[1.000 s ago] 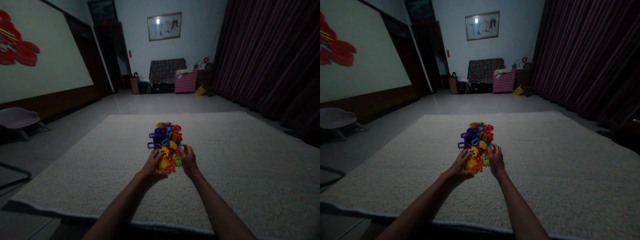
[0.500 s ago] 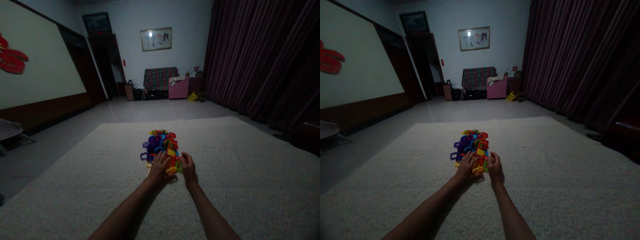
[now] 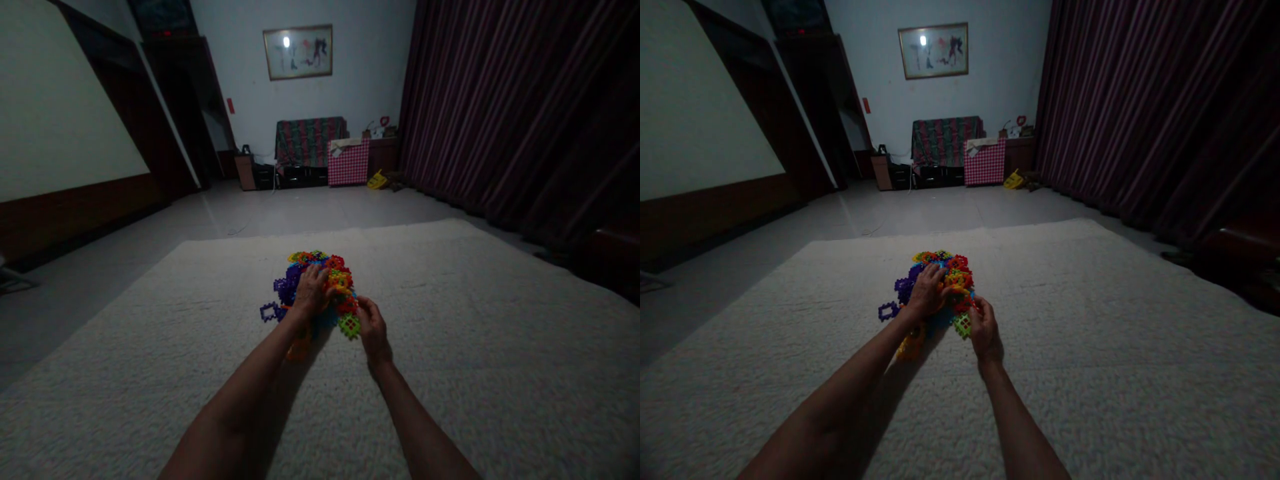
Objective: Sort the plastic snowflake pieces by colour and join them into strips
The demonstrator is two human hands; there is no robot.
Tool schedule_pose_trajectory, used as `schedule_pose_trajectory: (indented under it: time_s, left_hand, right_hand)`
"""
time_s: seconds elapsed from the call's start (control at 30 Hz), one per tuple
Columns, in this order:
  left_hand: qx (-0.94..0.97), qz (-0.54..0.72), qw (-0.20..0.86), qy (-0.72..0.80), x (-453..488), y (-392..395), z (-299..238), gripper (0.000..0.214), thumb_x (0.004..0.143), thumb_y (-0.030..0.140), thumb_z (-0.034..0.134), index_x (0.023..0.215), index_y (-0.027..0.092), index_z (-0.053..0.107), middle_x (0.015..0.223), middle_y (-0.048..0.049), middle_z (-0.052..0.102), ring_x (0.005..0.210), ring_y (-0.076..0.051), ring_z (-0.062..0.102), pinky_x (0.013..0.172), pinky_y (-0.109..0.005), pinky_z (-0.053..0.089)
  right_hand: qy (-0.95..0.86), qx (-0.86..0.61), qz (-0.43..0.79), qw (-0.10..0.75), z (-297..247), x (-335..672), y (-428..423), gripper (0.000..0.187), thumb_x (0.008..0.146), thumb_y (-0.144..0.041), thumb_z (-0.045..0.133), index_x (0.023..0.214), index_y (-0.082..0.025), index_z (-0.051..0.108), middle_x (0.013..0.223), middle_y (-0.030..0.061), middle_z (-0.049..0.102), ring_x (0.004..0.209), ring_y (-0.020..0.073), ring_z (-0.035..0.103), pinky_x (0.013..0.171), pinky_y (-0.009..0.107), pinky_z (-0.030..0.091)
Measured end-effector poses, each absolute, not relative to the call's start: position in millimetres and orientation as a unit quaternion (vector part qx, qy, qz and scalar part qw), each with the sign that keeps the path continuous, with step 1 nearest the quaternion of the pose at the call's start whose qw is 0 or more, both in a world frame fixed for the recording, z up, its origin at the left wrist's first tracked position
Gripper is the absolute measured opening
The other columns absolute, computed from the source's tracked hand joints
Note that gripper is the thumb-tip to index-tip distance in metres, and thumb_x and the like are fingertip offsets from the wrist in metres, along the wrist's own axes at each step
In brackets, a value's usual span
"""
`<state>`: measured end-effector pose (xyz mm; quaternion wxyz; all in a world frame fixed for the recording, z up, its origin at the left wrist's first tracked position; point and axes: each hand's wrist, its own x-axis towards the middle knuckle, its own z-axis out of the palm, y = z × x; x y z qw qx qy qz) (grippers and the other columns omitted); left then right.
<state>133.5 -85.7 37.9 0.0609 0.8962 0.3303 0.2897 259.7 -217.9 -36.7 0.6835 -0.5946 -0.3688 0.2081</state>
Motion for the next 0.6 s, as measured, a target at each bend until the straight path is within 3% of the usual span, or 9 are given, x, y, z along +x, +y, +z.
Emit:
schedule_pose_trajectory:
  time_s: [0.1,0.23,0.37,0.47,0.6]
  left_hand:
    - [0.898,0.304,0.066,0.311,118,-93,40,0.046,0.089,0.035,0.057,0.133,0.020,0.054,0.141,-0.0144,0.052,0.136,-0.031,0.041,0.113,-0.052,0.034]
    - [0.950,0.229,0.063,0.201,73,-121,26,0.058,0.089,0.052,0.055,0.139,0.023,0.051,0.151,-0.0134,0.044,0.145,-0.033,0.029,0.116,-0.053,0.027]
    - [0.977,0.147,0.065,0.140,31,-140,9,0.073,0.080,0.065,0.060,0.139,0.025,0.051,0.156,-0.0125,0.037,0.147,-0.037,0.021,0.116,-0.055,0.025]
    - [0.974,0.150,0.061,0.158,21,-142,2,0.073,0.080,0.067,0.059,0.138,0.024,0.052,0.155,-0.0136,0.038,0.147,-0.037,0.023,0.115,-0.055,0.026]
    - [0.968,0.184,0.051,0.160,33,-136,-2,0.065,0.083,0.060,0.059,0.134,0.021,0.055,0.148,-0.0155,0.046,0.145,-0.036,0.028,0.115,-0.055,0.028]
  right_hand:
    - [-0.366,-0.613,0.178,0.677,-37,261,-219,0.042,0.087,-0.045,0.051,0.118,-0.019,0.062,0.113,0.0115,0.069,0.098,0.0250,0.066,0.081,0.037,0.055]
    - [-0.367,-0.664,0.110,0.643,-33,257,-220,0.039,0.087,-0.044,0.048,0.116,-0.023,0.063,0.115,0.0102,0.067,0.092,0.0246,0.066,0.077,0.037,0.055]
    - [-0.440,-0.693,0.016,0.571,-33,247,-218,0.046,0.082,-0.038,0.053,0.124,-0.020,0.057,0.127,0.0148,0.059,0.114,0.0298,0.058,0.096,0.047,0.048]
    - [-0.496,-0.713,-0.042,0.494,-39,240,-218,0.058,0.075,-0.034,0.060,0.131,-0.019,0.052,0.137,0.0179,0.053,0.128,0.0360,0.047,0.105,0.057,0.038]
    - [-0.525,-0.727,-0.068,0.437,-45,239,-218,0.057,0.076,-0.030,0.060,0.131,-0.021,0.052,0.136,0.0173,0.053,0.125,0.0364,0.049,0.102,0.057,0.040]
